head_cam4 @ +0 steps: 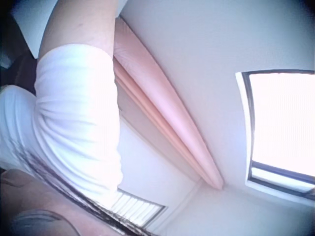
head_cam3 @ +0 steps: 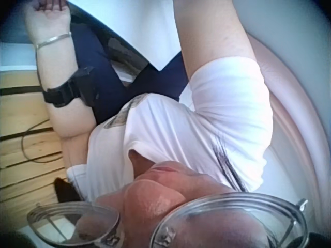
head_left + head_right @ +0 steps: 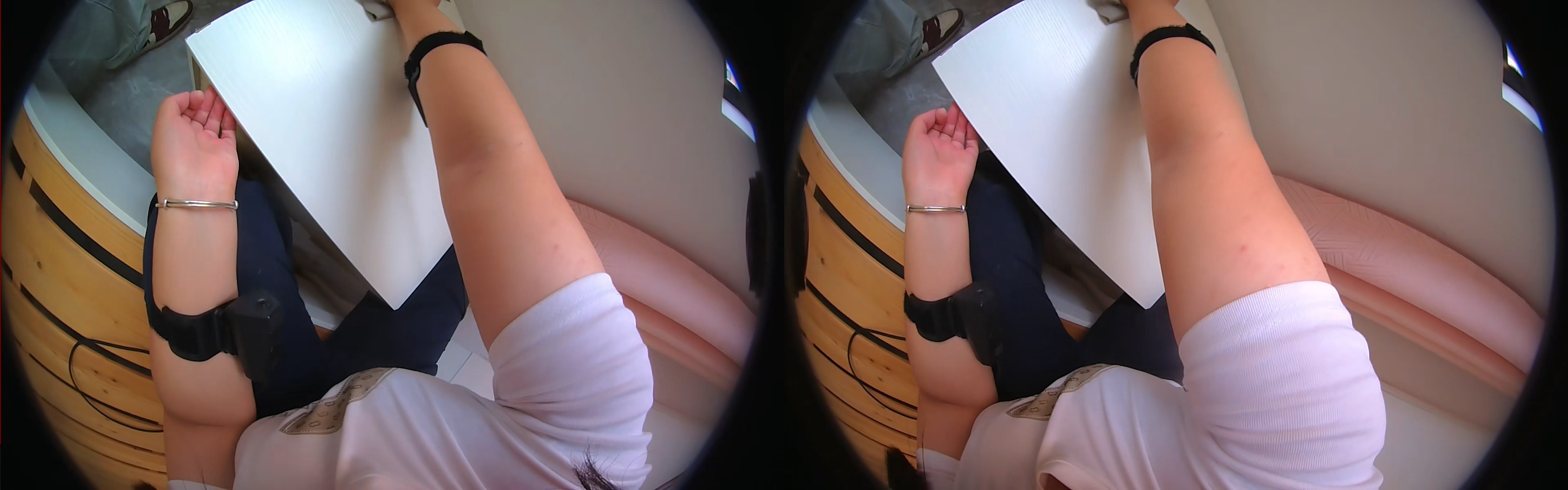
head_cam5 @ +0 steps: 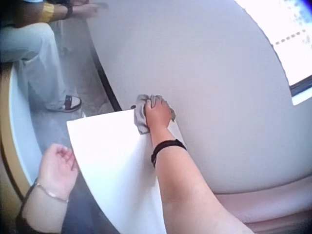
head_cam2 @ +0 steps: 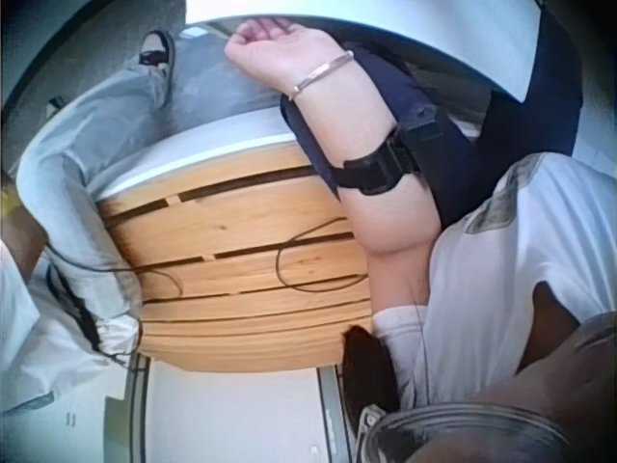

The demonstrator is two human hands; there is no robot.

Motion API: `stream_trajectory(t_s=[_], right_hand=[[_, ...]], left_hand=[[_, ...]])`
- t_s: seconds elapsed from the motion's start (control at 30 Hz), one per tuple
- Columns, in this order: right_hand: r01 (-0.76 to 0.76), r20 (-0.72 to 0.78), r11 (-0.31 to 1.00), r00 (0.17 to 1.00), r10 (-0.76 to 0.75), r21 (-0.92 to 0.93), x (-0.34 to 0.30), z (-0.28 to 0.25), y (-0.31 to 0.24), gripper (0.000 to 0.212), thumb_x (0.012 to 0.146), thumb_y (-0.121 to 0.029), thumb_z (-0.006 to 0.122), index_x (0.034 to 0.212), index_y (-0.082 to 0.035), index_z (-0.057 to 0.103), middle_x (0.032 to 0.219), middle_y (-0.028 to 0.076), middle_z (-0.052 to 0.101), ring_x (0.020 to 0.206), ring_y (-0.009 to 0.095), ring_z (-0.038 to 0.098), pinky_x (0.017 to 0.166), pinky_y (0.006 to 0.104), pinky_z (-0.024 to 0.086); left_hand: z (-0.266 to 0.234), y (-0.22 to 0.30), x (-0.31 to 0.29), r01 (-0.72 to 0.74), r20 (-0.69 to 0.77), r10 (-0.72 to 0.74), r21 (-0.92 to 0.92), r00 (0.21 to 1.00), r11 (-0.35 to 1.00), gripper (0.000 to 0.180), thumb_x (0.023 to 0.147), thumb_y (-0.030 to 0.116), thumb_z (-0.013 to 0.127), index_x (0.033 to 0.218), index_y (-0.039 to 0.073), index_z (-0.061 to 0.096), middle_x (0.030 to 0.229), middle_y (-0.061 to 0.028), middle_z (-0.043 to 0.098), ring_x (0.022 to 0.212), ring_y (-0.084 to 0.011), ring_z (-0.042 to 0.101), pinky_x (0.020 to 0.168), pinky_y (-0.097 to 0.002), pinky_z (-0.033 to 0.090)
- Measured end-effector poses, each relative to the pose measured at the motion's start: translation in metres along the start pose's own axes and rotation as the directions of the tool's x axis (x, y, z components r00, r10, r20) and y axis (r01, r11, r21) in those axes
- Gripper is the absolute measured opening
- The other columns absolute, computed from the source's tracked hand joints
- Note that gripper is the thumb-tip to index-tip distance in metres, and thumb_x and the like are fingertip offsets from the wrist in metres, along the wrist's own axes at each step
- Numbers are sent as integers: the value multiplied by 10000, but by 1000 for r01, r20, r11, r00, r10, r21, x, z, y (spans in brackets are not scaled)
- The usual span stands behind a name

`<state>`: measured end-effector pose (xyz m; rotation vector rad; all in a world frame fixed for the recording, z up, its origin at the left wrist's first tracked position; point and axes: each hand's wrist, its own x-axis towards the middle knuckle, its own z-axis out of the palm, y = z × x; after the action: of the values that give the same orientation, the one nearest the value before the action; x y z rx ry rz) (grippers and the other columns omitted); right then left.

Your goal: Wiping the top surface of a white cabinet or shelf with a cloth.

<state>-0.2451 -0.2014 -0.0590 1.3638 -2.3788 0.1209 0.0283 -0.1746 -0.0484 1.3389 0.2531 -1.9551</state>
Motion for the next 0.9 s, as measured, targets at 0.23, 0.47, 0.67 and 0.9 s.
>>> stream_trajectory(t_s=[0.23,0.47,0.67,0.9], right_hand=[[101,-24,994,995,-100,44,9,10,50,309,776,-318,379,911,-75,516,945,121,536,867,294,499,745,408,394],[-194,168,972,971,171,130,-40,-12,80,289,757,-281,432,915,-55,518,984,135,521,876,302,493,758,402,383],[-427,96,900,895,435,-91,-143,-19,144,425,780,-387,381,1026,-60,499,970,161,509,871,319,489,746,412,394],[-551,-37,817,832,553,-170,-259,-58,149,373,745,-313,473,1001,-43,500,1013,184,476,918,332,454,765,421,360]], left_hand=[[3,-3,-3,-15,22,14,9,1000,1000,98,751,104,434,791,14,426,931,-92,460,929,-187,430,858,-313,329],[0,-3,3,-63,-32,64,30,997,998,103,746,107,439,792,15,432,877,-75,474,870,-174,452,824,-300,345],[-2,-6,19,-67,-76,69,25,995,997,67,737,100,446,732,33,444,822,-59,499,806,-167,476,799,-295,360],[-7,-3,43,-80,-18,82,74,997,994,75,735,92,425,697,28,437,818,-95,520,793,-187,502,746,-307,417]])
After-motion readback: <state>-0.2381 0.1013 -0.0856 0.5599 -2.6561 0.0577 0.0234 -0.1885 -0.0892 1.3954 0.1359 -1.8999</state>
